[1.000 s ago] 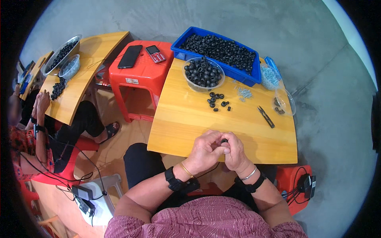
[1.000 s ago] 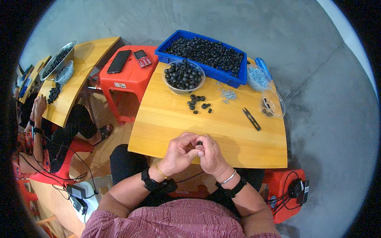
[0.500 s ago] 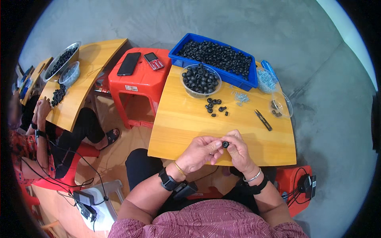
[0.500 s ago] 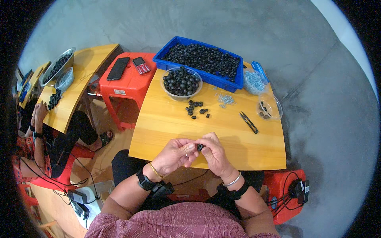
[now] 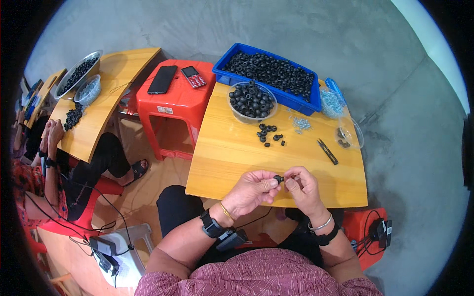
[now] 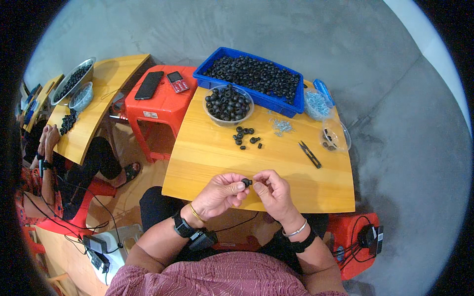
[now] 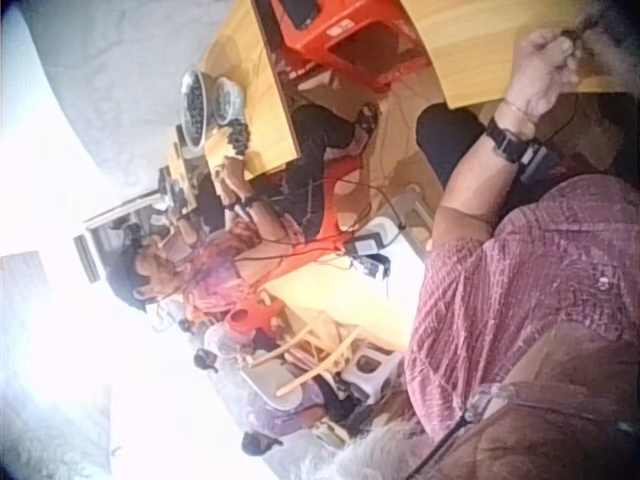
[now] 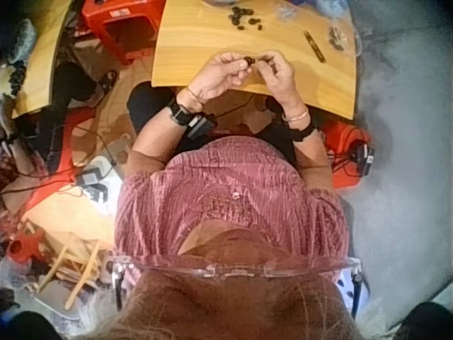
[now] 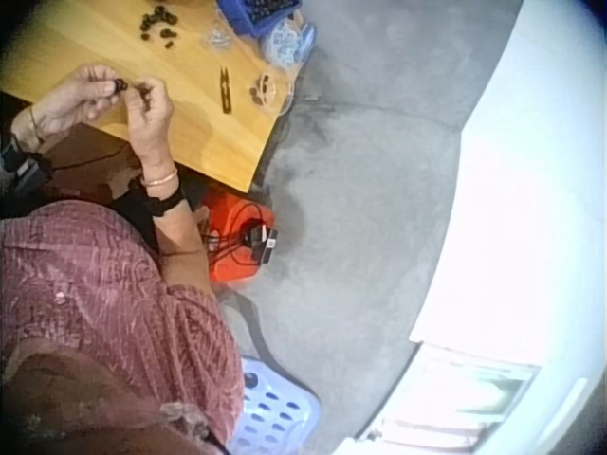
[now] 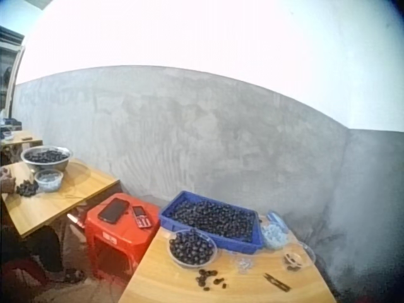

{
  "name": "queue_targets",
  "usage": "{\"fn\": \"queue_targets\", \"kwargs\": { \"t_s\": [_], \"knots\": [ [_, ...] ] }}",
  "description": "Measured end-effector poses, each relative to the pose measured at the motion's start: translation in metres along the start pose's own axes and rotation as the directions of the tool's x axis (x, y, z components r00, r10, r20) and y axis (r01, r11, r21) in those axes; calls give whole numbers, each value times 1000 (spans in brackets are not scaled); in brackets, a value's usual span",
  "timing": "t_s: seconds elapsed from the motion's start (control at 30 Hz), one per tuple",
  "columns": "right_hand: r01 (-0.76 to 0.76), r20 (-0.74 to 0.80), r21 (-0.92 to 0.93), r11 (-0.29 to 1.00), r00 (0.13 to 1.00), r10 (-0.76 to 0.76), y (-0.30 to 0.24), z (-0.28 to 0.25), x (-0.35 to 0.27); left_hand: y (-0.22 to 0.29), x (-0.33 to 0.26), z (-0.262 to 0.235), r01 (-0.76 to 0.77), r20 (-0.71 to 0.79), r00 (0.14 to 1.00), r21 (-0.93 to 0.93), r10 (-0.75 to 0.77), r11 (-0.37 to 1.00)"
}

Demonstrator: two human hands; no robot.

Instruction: The person is manualy assembling small black plastic components by inserting small metal pins into them.

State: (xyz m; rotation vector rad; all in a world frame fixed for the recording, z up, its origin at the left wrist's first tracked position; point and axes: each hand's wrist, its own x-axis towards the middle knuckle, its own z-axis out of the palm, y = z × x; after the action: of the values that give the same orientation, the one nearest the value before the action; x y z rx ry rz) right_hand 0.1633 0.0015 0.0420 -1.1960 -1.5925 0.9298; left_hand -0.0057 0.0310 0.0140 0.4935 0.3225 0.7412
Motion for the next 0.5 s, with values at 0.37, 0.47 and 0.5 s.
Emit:
{"fn": "queue_targets", "kwargs": {
  "t_s": [0.37, 0.47, 0.5],
  "knots": [
    [226, 44, -195, 954, 974, -222, -9, -1, 8, -2, 6, 2, -3, -13, 1000, 46, 3, 999],
    [335, 76, -284, 898, 942, -327, -12, -2, 9, -3, 6, 1, 48, -6, 999, 46, -48, 998],
    [285, 102, -258, 923, 958, -267, -16, 1, 6, -4, 3, -2, 39, 0, 999, 72, -39, 997]
  ]
}}
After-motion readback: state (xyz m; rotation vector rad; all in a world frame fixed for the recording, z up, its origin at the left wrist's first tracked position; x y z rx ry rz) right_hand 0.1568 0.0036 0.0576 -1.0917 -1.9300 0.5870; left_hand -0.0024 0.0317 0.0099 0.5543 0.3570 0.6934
